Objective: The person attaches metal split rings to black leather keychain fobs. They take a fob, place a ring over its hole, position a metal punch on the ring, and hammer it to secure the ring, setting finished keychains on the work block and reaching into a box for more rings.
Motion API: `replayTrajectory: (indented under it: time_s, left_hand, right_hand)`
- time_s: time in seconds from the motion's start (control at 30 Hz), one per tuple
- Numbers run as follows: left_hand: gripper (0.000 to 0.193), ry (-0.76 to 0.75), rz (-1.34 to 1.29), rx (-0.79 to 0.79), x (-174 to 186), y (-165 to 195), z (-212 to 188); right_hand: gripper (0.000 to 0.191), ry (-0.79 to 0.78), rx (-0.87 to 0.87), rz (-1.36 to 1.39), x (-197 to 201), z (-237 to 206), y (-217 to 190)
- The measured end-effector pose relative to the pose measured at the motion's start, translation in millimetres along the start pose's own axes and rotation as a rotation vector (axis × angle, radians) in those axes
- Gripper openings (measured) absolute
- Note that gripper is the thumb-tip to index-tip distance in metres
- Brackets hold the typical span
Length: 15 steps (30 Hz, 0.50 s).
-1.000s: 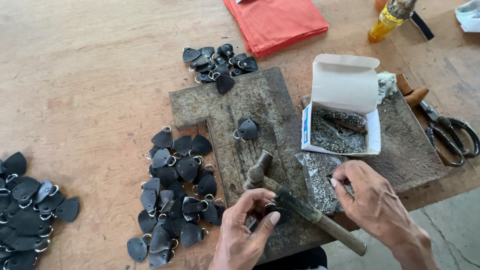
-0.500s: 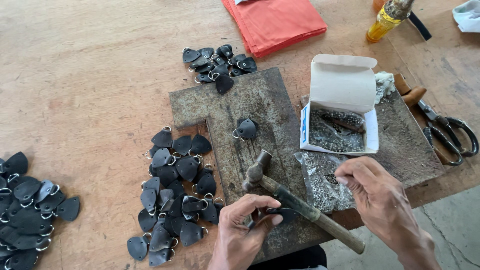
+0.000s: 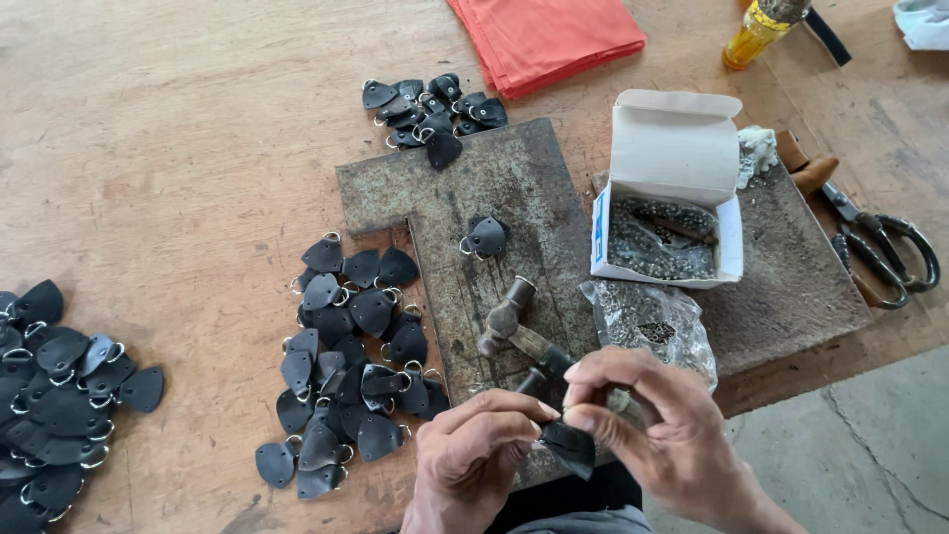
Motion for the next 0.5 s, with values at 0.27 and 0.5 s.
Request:
replayTrajectory:
  time_s: [0.27,0.5]
  left_hand:
    - [0.027,0.014,-0.022,-0.023,2,9,-7]
    - [0.024,0.027,-0.01,-0.033,-1,13,-9]
  right_hand:
    - [0.046,-0.018,0.059,-0.166,-5,-3,-14]
    - [0.042,0.052,0.063,-0.135,-7,-13,-16]
Point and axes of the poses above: each hand's wrist, its own z-axis towards the middle knuckle, its own x-axis out of the back of the hand, y = z × x, the point moved 2 cm from there along z, towards the middle knuckle, and after that the axes turned 4 degrees about y, right-handed, at the moved point
